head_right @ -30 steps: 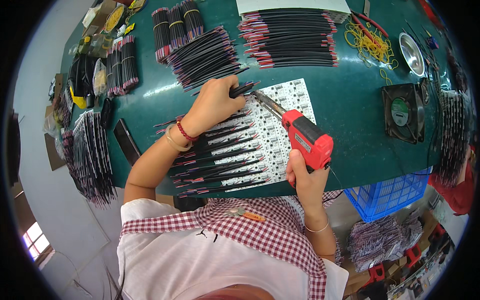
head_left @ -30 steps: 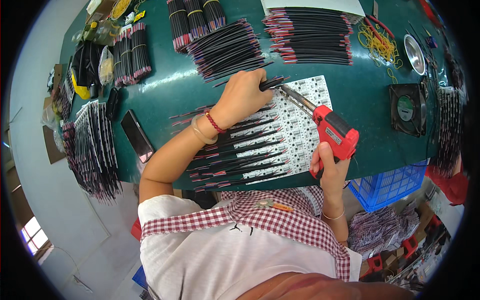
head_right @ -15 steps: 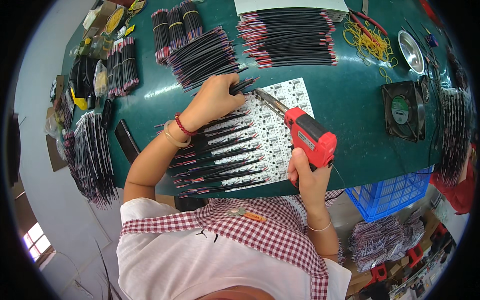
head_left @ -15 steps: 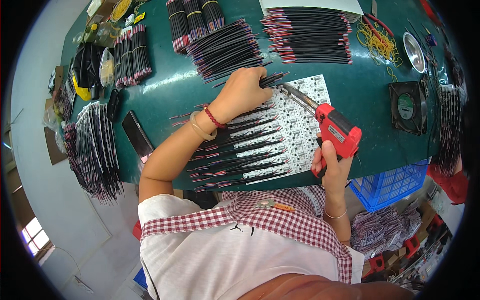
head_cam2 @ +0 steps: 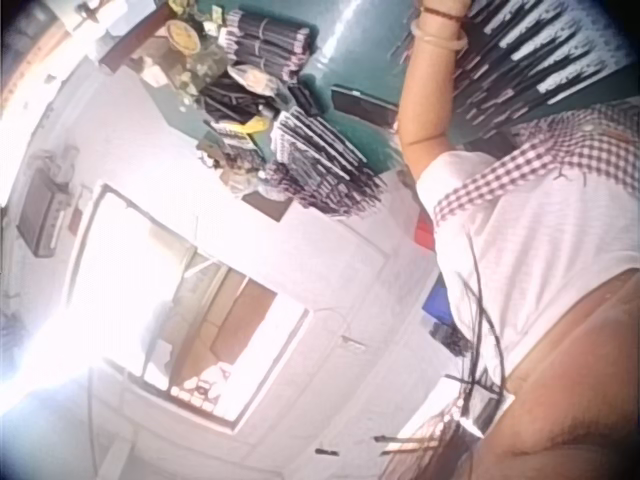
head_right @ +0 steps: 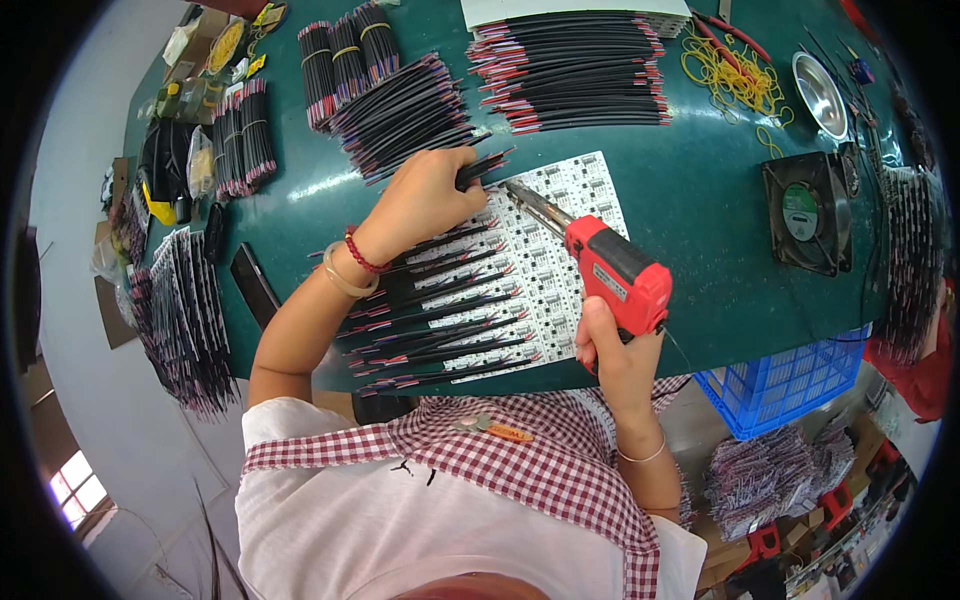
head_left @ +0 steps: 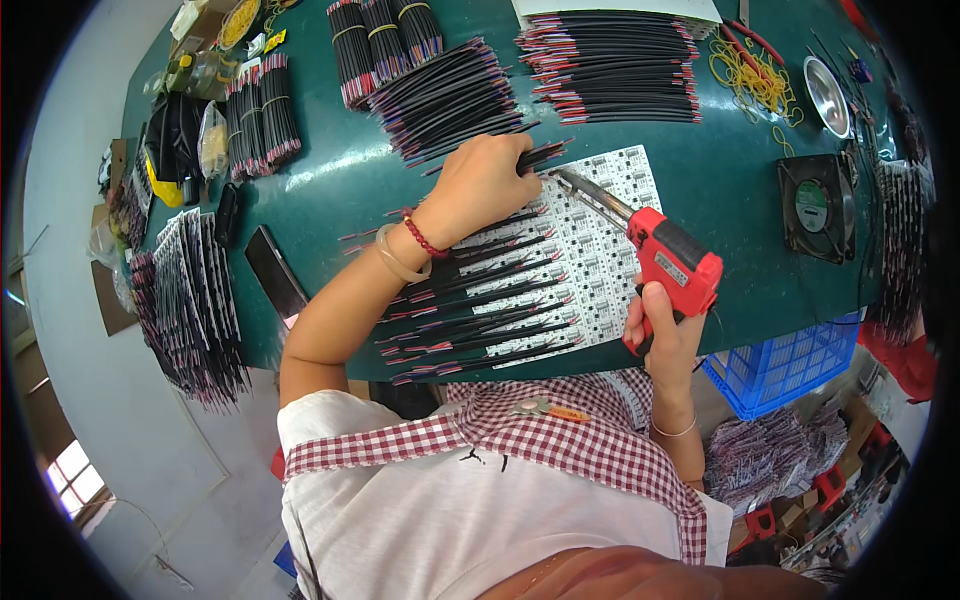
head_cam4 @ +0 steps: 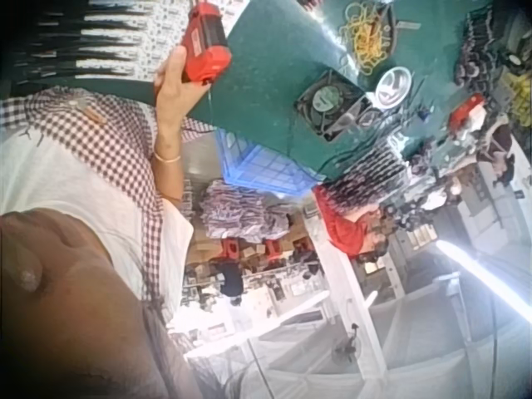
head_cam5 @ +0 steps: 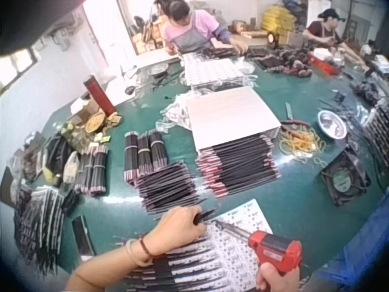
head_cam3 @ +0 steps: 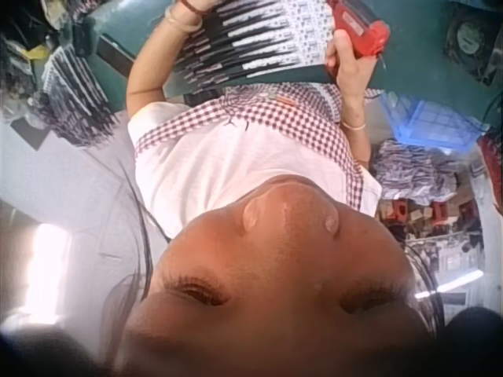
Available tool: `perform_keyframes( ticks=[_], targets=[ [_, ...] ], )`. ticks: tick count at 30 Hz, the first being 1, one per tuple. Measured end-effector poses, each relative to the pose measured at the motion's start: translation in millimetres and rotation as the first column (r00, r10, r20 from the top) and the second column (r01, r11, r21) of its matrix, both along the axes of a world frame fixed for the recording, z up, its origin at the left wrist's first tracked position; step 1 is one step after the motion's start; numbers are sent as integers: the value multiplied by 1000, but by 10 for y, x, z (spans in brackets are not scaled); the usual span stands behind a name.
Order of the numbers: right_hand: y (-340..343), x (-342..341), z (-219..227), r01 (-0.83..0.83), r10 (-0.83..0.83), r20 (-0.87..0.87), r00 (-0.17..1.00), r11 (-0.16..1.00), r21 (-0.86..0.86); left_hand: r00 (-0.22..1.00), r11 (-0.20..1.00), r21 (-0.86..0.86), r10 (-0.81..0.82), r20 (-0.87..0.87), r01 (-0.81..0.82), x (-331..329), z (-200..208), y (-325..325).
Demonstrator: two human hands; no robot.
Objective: The person solders wires onto circuit boards, positioning each wire on the board by hand and applying heat with a soldering tool.
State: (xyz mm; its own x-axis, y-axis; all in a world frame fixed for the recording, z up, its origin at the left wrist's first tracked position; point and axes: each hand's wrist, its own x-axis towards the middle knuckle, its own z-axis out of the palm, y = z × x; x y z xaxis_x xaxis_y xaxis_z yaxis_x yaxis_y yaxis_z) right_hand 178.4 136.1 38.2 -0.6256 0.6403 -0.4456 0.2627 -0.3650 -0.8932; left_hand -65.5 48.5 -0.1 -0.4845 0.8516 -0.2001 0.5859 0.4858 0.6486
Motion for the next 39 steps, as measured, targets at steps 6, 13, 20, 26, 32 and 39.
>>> perform_keyframes(
  ticks=[6,13,20,26,32,39],
  targets=[
    [-25,59,0,-34,32,46,998,998,47,998,1000,0,-6,-67,6,77,-2,4],
    [-44,98,6,-35,29,86,996,997,63,988,1000,-22,-8,-153,4,165,28,5],
    [-68,195,117,55,-55,-8,998,999,1,983,1000,-21,-21,-182,18,175,31,2],
    [-66,313,157,81,-82,-32,996,996,-40,984,997,-11,-76,-163,75,172,92,-64],
    [-43,382,167,114,-117,-39,992,990,-79,939,975,209,144,-313,-80,146,206,-147],
    [-77,431,71,93,-97,-37,995,989,-111,994,975,200,92,54,-101,344,217,-159]
  ],
)
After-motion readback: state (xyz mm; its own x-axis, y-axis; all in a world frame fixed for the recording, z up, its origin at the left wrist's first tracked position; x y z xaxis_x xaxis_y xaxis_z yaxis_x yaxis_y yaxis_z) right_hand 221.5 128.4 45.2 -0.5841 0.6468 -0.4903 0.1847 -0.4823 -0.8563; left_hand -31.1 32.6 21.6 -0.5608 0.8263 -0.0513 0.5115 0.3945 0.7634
